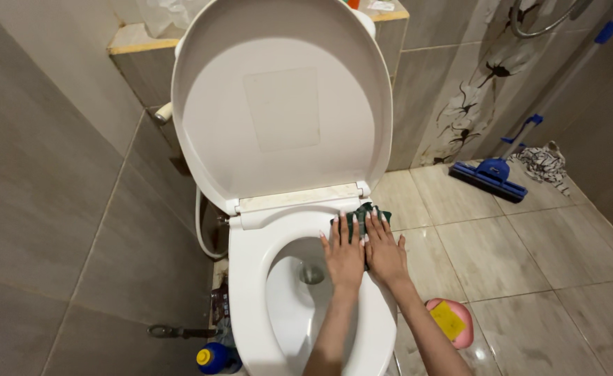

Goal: The person wipes the toilet seat with a yellow sponge, then switches to a green cloth to continue wiping the seat surface. The lid remains open throughout the clip.

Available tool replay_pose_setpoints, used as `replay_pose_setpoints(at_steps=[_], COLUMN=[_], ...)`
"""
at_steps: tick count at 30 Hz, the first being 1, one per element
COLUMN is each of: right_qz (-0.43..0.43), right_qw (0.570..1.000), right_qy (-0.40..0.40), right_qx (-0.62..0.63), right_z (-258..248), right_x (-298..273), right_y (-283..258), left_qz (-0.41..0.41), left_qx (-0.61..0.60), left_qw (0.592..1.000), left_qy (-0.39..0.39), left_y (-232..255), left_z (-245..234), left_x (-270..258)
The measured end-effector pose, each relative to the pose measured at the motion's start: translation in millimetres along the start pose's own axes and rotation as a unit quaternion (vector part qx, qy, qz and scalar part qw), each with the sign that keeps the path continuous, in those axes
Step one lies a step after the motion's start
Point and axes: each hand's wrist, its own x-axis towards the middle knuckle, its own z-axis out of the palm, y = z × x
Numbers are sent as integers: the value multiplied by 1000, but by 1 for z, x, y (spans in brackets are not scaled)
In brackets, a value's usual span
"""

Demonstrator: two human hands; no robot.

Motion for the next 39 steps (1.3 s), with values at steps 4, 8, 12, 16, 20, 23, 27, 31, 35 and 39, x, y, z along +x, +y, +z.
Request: replay_pose_setpoints(at_steps=[4,8,12,16,20,23,27,31,35,39], right_qz=[-12,-12,-28,-45,-46,-39,-31,-26,-20,-71], right_qw=[1000,1000,999,998,996,998,999,999,999,995], right_qy=[-10,-10,17,47,71,53,31,38,29,71], right_qx=[-13,-12,-6,-5,-8,14,28,27,20,-12], right_z=[-2,-5,-4,3,3,-1,-5,-5,1,4], right_x=[-11,-41,-69,-98,-124,-121,-98,-67,-34,-10], right_y=[0,-1,-2,0,-4,-7,-6,-6,-4,1], left_qz=[2,35,37,29,47,68,77,71,73,49], left_qx=[-24,-35,-64,-94,-108,-89,-76,-65,-34,-11], left_qw=[1000,997,994,988,984,986,990,993,995,998], left_qy=[-13,-59,-75,-115,-136,-120,-93,-73,-51,-37], left_y=[1,-1,5,10,11,9,5,2,-3,-3], left_z=[-2,-20,-45,-65,-75,-71,-55,-39,-24,-18], left_x=[-14,-37,-62,-90,-108,-103,-87,-56,-27,-8])
